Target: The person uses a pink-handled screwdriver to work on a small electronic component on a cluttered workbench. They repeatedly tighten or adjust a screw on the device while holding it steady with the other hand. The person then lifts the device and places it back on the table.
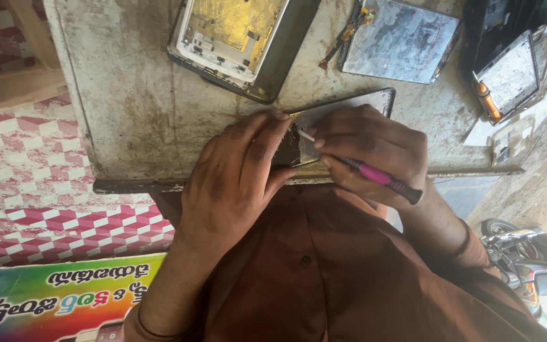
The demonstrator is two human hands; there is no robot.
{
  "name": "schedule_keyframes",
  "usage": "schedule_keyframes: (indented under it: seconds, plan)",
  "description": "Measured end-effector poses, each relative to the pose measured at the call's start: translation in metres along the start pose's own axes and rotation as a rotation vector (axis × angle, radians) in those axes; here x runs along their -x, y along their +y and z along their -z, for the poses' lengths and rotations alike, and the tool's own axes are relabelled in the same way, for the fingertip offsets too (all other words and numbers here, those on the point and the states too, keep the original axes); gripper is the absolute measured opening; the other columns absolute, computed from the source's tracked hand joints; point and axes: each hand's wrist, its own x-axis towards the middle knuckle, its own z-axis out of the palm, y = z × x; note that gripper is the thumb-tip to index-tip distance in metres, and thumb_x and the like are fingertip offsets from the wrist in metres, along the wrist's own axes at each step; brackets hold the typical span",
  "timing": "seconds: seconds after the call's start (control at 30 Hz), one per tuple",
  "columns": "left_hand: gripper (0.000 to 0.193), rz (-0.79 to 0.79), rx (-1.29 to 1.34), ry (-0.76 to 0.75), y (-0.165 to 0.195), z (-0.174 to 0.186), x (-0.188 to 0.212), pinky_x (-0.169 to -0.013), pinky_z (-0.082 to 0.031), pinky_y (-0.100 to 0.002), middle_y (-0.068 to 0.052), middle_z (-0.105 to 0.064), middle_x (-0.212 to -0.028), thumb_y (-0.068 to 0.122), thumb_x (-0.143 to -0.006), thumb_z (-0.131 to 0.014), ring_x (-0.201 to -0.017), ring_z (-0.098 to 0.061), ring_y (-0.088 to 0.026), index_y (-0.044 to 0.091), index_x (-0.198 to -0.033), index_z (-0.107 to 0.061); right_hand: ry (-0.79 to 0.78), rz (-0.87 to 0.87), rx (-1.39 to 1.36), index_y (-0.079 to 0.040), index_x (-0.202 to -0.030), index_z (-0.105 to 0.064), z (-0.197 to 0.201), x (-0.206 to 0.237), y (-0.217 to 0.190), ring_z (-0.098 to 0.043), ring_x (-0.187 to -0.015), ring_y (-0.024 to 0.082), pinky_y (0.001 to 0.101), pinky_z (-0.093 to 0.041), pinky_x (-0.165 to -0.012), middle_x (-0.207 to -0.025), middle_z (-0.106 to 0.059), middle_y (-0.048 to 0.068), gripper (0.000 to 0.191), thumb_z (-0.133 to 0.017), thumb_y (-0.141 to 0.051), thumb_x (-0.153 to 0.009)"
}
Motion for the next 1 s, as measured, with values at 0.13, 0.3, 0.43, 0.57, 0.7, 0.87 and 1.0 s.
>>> schedule_keyframes:
  seconds: [0.13,0.3,0.43,0.57,0.7,0.87,1.0]
  plan:
    - [0.077,-0.006,0.007,0.014,0.001,0.000,0.000,-0.108,-0.052,-0.042,-0.012,-0.058,-0.142,0.021,-0.084,-0.089,-0.127,-0.062,-0.028,0.006,-0.146,-0.048,0.026,-0.025,0.055,-0.002,-0.105,-0.070,-0.004,-0.004,-0.010,-0.074,-0.101,0.027,0.0333,-0.063,-0.083,-0.107,-0.071,0.015,0.021,-0.081,0.008,-0.090]
    - [0.079,0.004,-0.005,-0.001,0.001,0.000,-0.001,-0.106,-0.051,-0.042,-0.013,-0.058,-0.141,0.024,-0.083,-0.089,-0.125,-0.063,-0.029,0.005,-0.147,-0.047,0.061,0.085,0.084,0.000,-0.100,-0.069,-0.011,-0.006,-0.002,-0.074,-0.097,0.027,0.0364,-0.062,-0.084,-0.104,-0.071,0.015,0.021,-0.083,0.009,-0.087]
    - [0.078,-0.009,0.008,-0.002,0.000,0.000,0.000,-0.107,-0.051,-0.042,-0.012,-0.058,-0.142,0.022,-0.084,-0.088,-0.125,-0.063,-0.029,0.004,-0.148,-0.046,0.085,0.110,0.094,0.001,-0.097,-0.068,-0.016,-0.006,0.008,-0.074,-0.095,0.027,0.0366,-0.063,-0.082,-0.100,-0.071,0.014,0.021,-0.082,0.011,-0.085]
    - [0.077,-0.022,0.013,0.002,-0.001,0.000,0.001,-0.107,-0.051,-0.042,-0.011,-0.058,-0.143,0.021,-0.087,-0.088,-0.125,-0.063,-0.028,0.005,-0.149,-0.045,0.104,0.121,0.035,0.000,-0.096,-0.067,-0.018,-0.008,0.014,-0.074,-0.094,0.027,0.0364,-0.064,-0.081,-0.099,-0.072,0.013,0.021,-0.080,0.013,-0.085]
    - [0.076,-0.029,0.004,0.006,-0.001,-0.001,0.001,-0.106,-0.052,-0.042,-0.011,-0.058,-0.144,0.021,-0.088,-0.087,-0.125,-0.064,-0.028,0.005,-0.149,-0.045,0.088,0.153,0.074,0.001,-0.096,-0.066,-0.016,-0.009,0.013,-0.073,-0.096,0.028,0.0379,-0.064,-0.082,-0.100,-0.073,0.013,0.022,-0.081,0.013,-0.086]
    - [0.073,-0.028,-0.004,-0.014,-0.003,-0.002,0.001,-0.103,-0.052,-0.042,-0.012,-0.059,-0.141,0.021,-0.089,-0.086,-0.120,-0.064,-0.028,0.005,-0.148,-0.045,0.054,0.107,0.105,0.002,-0.098,-0.066,-0.013,-0.008,0.009,-0.073,-0.098,0.028,0.0373,-0.064,-0.083,-0.101,-0.072,0.014,0.022,-0.082,0.013,-0.087]
    - [0.070,-0.031,-0.012,-0.018,-0.003,-0.002,0.000,-0.099,-0.053,-0.042,-0.012,-0.060,-0.137,0.021,-0.091,-0.086,-0.117,-0.065,-0.028,0.004,-0.146,-0.047,0.058,0.070,0.114,0.002,-0.100,-0.067,-0.014,-0.009,0.007,-0.074,-0.098,0.027,0.0358,-0.064,-0.084,-0.103,-0.072,0.015,0.022,-0.083,0.012,-0.088]
